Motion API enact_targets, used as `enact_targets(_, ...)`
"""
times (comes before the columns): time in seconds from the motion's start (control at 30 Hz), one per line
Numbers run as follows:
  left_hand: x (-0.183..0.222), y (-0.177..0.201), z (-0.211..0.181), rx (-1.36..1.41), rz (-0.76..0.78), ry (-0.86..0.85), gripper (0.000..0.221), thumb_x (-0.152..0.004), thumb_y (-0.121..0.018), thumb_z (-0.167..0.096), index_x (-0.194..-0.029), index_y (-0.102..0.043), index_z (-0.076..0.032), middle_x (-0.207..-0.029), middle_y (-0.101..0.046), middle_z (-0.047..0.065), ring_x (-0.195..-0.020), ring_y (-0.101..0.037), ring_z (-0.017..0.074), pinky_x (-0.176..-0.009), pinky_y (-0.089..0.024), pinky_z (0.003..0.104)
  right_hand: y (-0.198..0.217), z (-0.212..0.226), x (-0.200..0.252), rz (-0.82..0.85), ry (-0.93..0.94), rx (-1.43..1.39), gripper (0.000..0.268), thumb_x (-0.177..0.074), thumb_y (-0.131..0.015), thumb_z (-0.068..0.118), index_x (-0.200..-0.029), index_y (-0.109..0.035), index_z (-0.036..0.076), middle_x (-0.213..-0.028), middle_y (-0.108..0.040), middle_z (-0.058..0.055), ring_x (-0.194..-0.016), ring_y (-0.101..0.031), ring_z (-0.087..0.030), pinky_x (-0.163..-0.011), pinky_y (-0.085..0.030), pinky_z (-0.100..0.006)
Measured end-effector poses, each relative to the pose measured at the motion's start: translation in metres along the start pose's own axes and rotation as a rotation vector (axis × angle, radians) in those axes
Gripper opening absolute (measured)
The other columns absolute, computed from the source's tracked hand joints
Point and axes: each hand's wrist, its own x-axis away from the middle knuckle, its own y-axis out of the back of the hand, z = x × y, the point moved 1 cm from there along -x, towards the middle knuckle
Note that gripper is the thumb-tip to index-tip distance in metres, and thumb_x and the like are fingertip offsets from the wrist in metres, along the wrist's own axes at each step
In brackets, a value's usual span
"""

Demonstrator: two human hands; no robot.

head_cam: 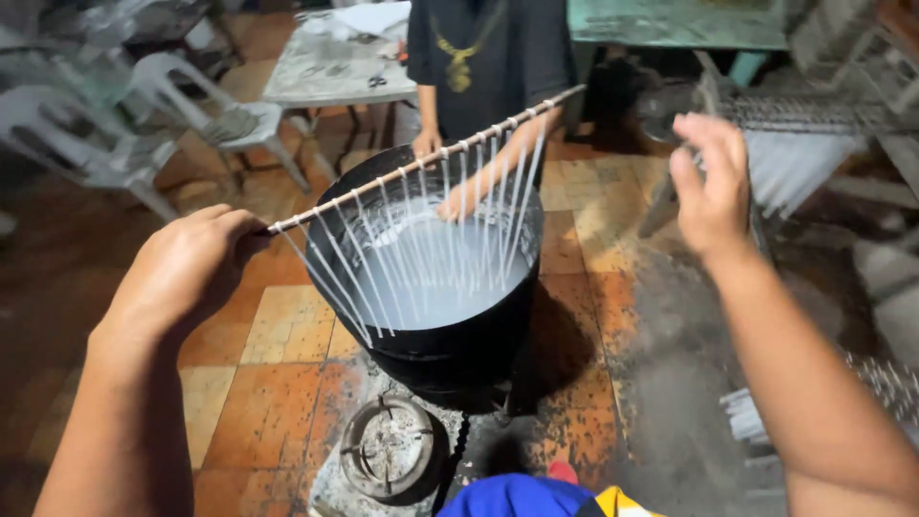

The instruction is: Dipping a rack of candle wicks into a vat of molten wax and hanging them on a frame to dry.

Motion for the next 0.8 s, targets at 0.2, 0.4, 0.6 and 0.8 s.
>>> enact_targets(0.2,-0.004,0.002,-0.039,0.151,-0.021,-0.048,0.018,-0.099,-0.063,-0.019,-0.113,-0.072,-0.013,-0.11,-0.076,0.005,-0.096,-0.071,0.0273,-0.081,-0.054,0.042,-0.047,-0.055,-0.068,0.175,-0.665,-0.667,0.061,-0.108,-0.044,0.05,-0.151,-0.049,0.007,-0.103,-0.061,-0.005,-0.085,-0.06,-0.013,-0.068,-0.043,-0.023)
enact_targets(0.4,-0.008,0.034,-0.114,0.365,0.125,0.174,0.045,-0.093,-0.058,-0.003,-0.132,-0.066,-0.024,-0.131,-0.074,0.001,-0.114,-0.074,0.0199,-0.085,-0.056,0.039,-0.052,-0.064,-0.079,0.224,-0.892,-1.139,0.042,-0.106,-0.053,0.038,-0.137,-0.064,0.012,-0.078,-0.056,0.0,-0.065,-0.052,-0.01,-0.059,-0.043,-0.022)
enact_targets(0.6,-0.02,0.021,-0.133,0.374,0.096,0.123,0.039,-0.095,-0.061,-0.004,-0.126,-0.07,-0.025,-0.126,-0.074,0.003,-0.105,-0.077,0.0209,-0.079,-0.056,0.037,-0.032,-0.083,-0.086,0.163,-0.9,-1.238,0.024,-0.109,-0.055,0.03,-0.124,-0.065,0.016,-0.076,-0.052,0.002,-0.066,-0.047,-0.011,-0.062,-0.039,-0.023)
enact_targets(0.8,-0.04,-0.004,-0.113,0.343,-0.091,-0.122,0.029,-0.094,-0.073,-0.01,-0.123,-0.075,-0.014,-0.106,-0.077,0.006,-0.092,-0.072,0.0228,-0.076,-0.053,0.037,-0.028,-0.089,-0.095,0.191,-0.912,-1.14,0.02,-0.111,-0.055,0.031,-0.118,-0.067,0.017,-0.078,-0.054,0.005,-0.068,-0.05,-0.009,-0.064,-0.041,-0.023)
